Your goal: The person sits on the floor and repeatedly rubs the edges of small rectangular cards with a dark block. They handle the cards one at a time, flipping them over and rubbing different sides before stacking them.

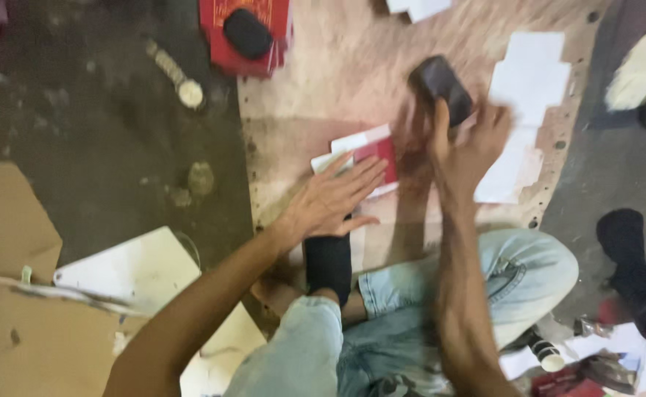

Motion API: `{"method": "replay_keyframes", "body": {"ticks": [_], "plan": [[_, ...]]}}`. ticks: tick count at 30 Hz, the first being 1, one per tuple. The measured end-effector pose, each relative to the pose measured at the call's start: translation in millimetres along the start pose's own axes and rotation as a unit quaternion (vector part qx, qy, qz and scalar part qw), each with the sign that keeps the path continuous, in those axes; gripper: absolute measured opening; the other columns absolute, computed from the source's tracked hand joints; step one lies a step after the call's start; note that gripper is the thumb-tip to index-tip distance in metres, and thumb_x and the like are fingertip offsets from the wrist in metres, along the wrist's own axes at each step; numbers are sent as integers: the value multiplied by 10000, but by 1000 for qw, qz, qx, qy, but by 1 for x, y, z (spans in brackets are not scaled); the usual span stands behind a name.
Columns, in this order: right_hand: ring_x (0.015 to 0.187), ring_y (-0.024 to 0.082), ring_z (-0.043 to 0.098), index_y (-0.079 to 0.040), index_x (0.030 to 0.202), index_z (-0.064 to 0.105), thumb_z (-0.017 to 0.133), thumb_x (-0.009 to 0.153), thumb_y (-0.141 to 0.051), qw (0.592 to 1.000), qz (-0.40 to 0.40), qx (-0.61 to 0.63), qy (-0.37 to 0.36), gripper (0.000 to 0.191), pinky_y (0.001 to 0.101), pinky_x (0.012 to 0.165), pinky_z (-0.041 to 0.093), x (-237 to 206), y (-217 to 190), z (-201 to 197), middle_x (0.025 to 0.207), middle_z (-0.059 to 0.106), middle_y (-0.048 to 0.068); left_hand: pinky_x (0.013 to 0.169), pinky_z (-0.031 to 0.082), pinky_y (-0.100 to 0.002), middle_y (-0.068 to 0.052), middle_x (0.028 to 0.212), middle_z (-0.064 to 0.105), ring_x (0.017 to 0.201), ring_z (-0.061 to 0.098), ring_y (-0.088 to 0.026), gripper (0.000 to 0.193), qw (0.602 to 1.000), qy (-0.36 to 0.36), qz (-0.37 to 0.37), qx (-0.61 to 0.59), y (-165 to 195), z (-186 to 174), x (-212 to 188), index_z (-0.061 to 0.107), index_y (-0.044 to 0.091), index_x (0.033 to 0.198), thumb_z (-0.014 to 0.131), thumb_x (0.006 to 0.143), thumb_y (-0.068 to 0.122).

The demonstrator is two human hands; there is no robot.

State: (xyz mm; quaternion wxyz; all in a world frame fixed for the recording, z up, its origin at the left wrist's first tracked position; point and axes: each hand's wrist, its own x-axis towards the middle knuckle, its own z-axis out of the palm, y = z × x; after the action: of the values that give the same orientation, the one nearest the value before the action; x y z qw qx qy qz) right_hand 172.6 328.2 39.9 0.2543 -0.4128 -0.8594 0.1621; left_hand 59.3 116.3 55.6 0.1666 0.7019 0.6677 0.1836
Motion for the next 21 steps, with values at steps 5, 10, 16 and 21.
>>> {"method": "replay_keyframes", "body": {"ticks": [5,10,16,21], "plan": [[1042,402,611,-18,1533,502,718,1059,-404,994,-70,-35,-81,648,484,824,493,25,-15,-3,1202,624,247,1213,237,-509,-132,1520,498,1418,440,-296,791,999,-17,0,44,2,-1,1,514,13,1468,481,986,639],[1272,421,598,-21,1528,467,640,1123,-302,989,42,80,-114,522,481,1070,487,-43,-44,-8,1402,570,265,1211,272,-480,-134,1477,568,1386,489,-296,702,999,24,-11,21,-6,8,-9,593,4,1405,512,1020,585],[1218,334,660,-1,1488,503,580,1092,-271,948,171,231,-136,485,408,1025,527,-67,-48,-12,1348,648,222,1203,307,-484,-132,1458,579,1386,483,-298,681,997,80,-10,7,-8,18,-19,628,-20,1383,568,1002,542],[1097,400,619,-20,1507,533,675,1038,-275,974,89,-48,-203,552,458,948,494,-63,-53,-16,1187,610,257,1180,305,-467,-144,1481,569,1413,468,-293,653,998,57,-23,-9,-5,4,-20,625,-15,1343,565,980,525]]}}
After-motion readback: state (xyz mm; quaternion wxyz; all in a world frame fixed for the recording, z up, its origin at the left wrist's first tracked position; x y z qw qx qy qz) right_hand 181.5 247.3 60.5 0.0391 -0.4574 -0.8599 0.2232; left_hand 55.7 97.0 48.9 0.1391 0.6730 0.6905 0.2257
